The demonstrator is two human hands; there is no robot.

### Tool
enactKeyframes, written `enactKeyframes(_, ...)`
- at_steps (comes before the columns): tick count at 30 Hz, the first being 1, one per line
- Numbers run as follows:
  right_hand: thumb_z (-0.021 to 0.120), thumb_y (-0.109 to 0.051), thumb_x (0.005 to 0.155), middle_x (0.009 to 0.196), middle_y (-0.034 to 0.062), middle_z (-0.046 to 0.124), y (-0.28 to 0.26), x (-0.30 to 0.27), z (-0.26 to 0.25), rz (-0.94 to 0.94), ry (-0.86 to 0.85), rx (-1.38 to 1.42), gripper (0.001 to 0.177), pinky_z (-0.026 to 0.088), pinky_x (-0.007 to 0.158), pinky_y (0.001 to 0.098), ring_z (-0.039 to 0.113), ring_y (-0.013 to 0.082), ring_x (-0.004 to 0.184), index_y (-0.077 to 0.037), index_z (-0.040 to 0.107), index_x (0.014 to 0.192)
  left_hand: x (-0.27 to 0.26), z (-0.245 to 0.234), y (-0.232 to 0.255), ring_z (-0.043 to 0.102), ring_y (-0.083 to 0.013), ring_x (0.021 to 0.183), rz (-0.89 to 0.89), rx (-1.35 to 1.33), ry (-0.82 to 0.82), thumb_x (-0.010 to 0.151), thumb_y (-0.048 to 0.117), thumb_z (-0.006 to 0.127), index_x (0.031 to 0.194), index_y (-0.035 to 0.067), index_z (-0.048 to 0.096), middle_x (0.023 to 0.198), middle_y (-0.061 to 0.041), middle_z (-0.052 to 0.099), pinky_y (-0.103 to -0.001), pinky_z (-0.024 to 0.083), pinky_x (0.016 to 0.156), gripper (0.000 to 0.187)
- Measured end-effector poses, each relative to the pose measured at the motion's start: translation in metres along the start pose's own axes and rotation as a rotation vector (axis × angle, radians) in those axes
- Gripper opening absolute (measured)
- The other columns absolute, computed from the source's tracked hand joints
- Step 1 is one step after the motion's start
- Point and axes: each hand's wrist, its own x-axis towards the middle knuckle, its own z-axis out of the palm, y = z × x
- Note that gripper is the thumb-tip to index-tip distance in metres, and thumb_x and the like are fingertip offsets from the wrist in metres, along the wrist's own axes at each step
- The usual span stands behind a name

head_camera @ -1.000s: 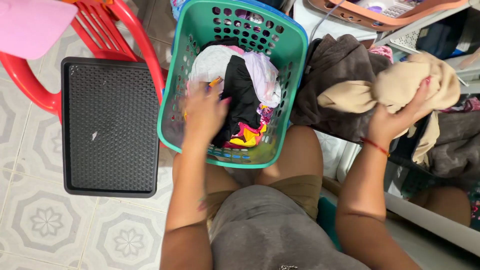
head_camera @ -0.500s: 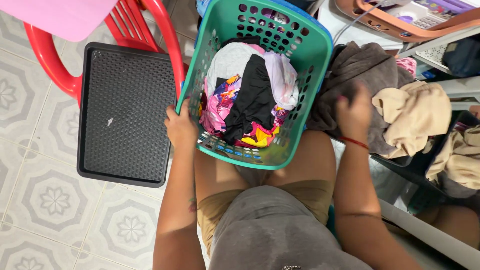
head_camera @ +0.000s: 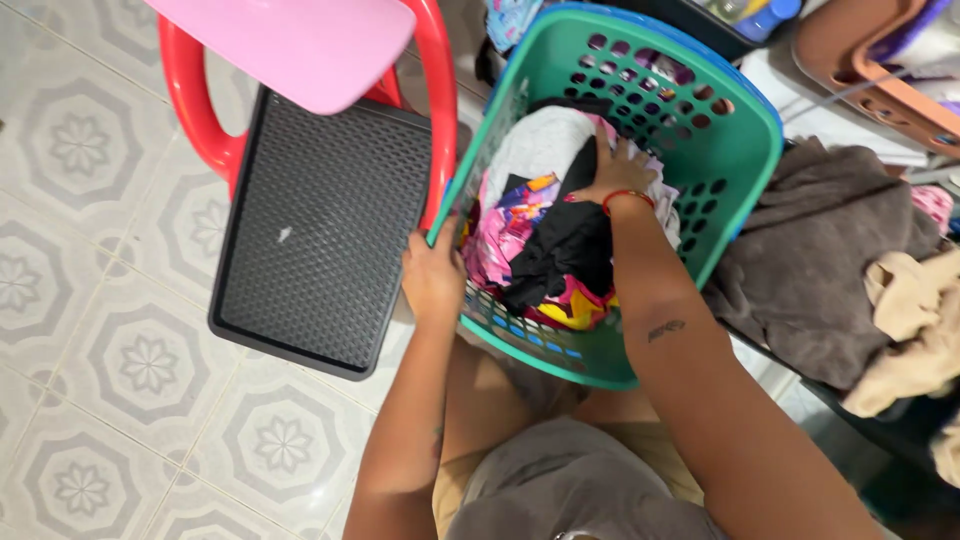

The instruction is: The person sorts clothes from a green laundry basket into a black bin, then moves to a clothes rack to remove several garments on hangers. They place the removed clothes into the basket and later fold a black garment on a tray.

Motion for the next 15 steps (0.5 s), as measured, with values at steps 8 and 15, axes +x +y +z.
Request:
enactKeyframes(8,0.094,-0.07,0.056,0.157,0.0292,0.037,0.039,0.046,0.05,-0.157,-0.036,0.36,0.14,0.04,0.117,0.0452,0.044,0.0475,0.143,-0.004,0.026,0.16,0.001,0.006,-0.004,0.061,-0.0426,0.099,-0.011,-0.006,-0.024,0.086,0.019,0.07,0.134,0.034,0.063,0.12,-0.017,0.057,-0.05,0.055,0.082,0.051)
enactKeyframes(15,0.095,-0.058,0.058,0.163,0.0178,0.034,-0.007,-0.01,0.053,-0.205,0.205,-0.045,0.117,0.045,0.093,0.0704,0.038,0.0577,0.139,-0.028,0.038,0.155,0.003,0.007,-0.004,0.062,-0.0425,0.098,-0.001,0.028,-0.021,0.086,0.019,0.069,0.135,0.035,0.063,0.121,-0.017,0.057,-0.051,0.055,0.081,0.052)
